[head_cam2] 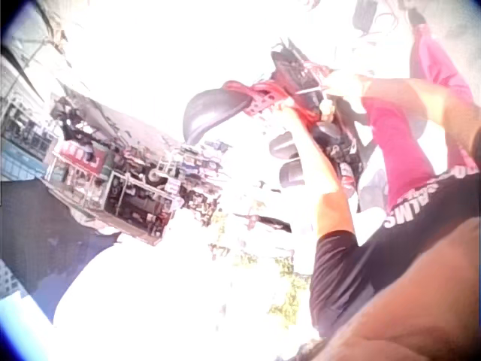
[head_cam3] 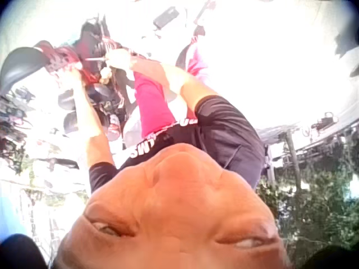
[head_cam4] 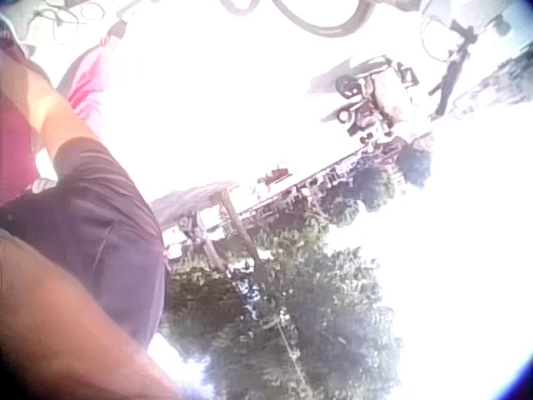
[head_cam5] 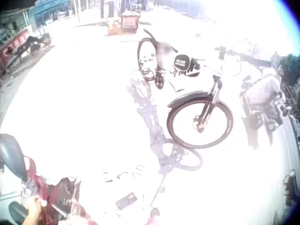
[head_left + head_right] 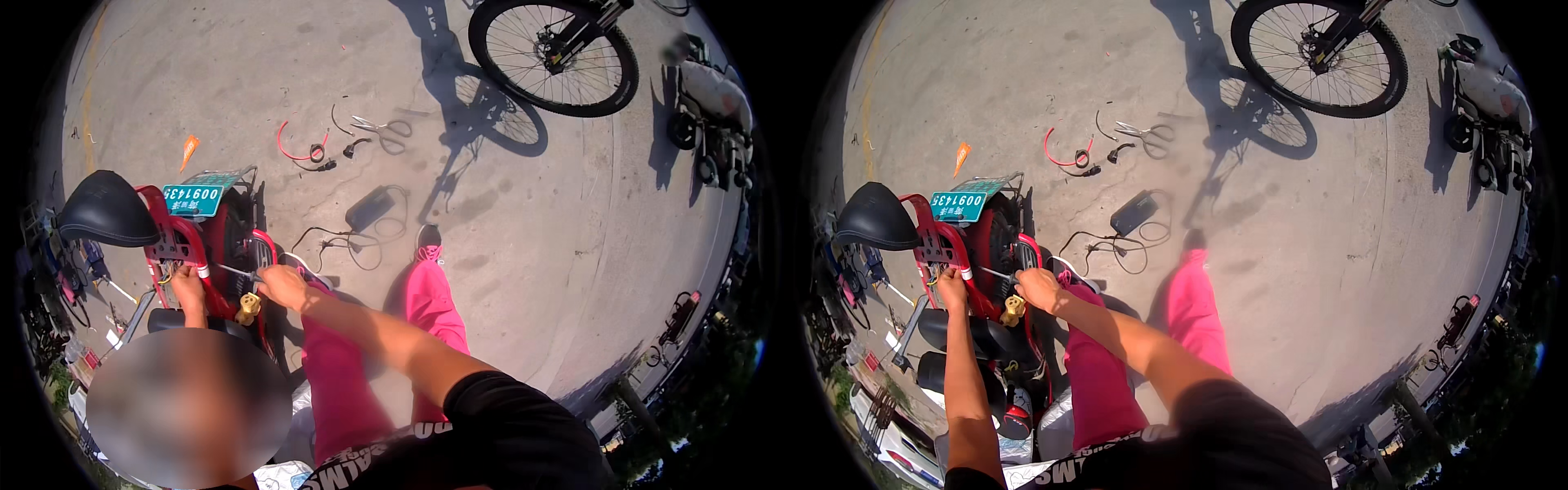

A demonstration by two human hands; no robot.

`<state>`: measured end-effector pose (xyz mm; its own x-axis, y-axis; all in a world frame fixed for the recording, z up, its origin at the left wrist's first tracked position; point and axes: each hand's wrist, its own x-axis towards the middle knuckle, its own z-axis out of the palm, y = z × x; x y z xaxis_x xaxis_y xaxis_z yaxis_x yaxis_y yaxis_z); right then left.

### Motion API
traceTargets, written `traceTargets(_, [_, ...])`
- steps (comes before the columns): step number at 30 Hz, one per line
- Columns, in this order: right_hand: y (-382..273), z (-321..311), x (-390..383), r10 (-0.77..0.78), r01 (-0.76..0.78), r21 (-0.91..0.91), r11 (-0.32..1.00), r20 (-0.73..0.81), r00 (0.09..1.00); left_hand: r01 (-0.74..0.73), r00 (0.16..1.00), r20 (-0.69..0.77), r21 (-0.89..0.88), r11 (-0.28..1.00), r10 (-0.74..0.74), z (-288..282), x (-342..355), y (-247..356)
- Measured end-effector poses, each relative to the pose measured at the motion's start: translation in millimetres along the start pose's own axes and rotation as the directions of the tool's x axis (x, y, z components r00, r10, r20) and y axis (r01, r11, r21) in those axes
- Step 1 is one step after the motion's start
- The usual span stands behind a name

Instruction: The person repairs the electrical system of a red electric scooter. They use a screwdriver to remove screws from the seat area, manipulate wires and connectors, and then reassemble the components.

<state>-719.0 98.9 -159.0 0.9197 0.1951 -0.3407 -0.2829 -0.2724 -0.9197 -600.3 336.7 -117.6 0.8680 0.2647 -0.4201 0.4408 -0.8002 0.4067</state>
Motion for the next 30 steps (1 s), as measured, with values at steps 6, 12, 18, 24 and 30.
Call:
traceTargets(6, [0,-20,1,0.036,-0.035,-0.016,0.999,0.056,0.998,0.062,0.982,0.187,-0.29,0.955,-0.007,11,29,-54])
traceTargets(12, [9,-22,-6,0.019,-0.017,-0.043,0.999,0.046,0.999,-0.008,0.967,0.239,-0.328,0.945,0.091,24,44,-70])
traceTargets(18, [-1,-8,3,0.039,-0.027,-0.081,0.996,0.151,0.988,0.064,0.966,0.254,-0.401,0.914,0.043,17,41,-76])
traceTargets(24, [-1,-27,13,0.098,-0.098,-0.007,0.995,0.198,0.975,0.186,0.962,0.26,-0.392,0.901,-0.085,-3,-7,36])
traceTargets(30, [-2,-18,19,0.057,-0.031,-0.15,0.988,0.175,0.983,0.188,0.964,0.248,-0.362,0.913,-0.1,-5,-5,16])
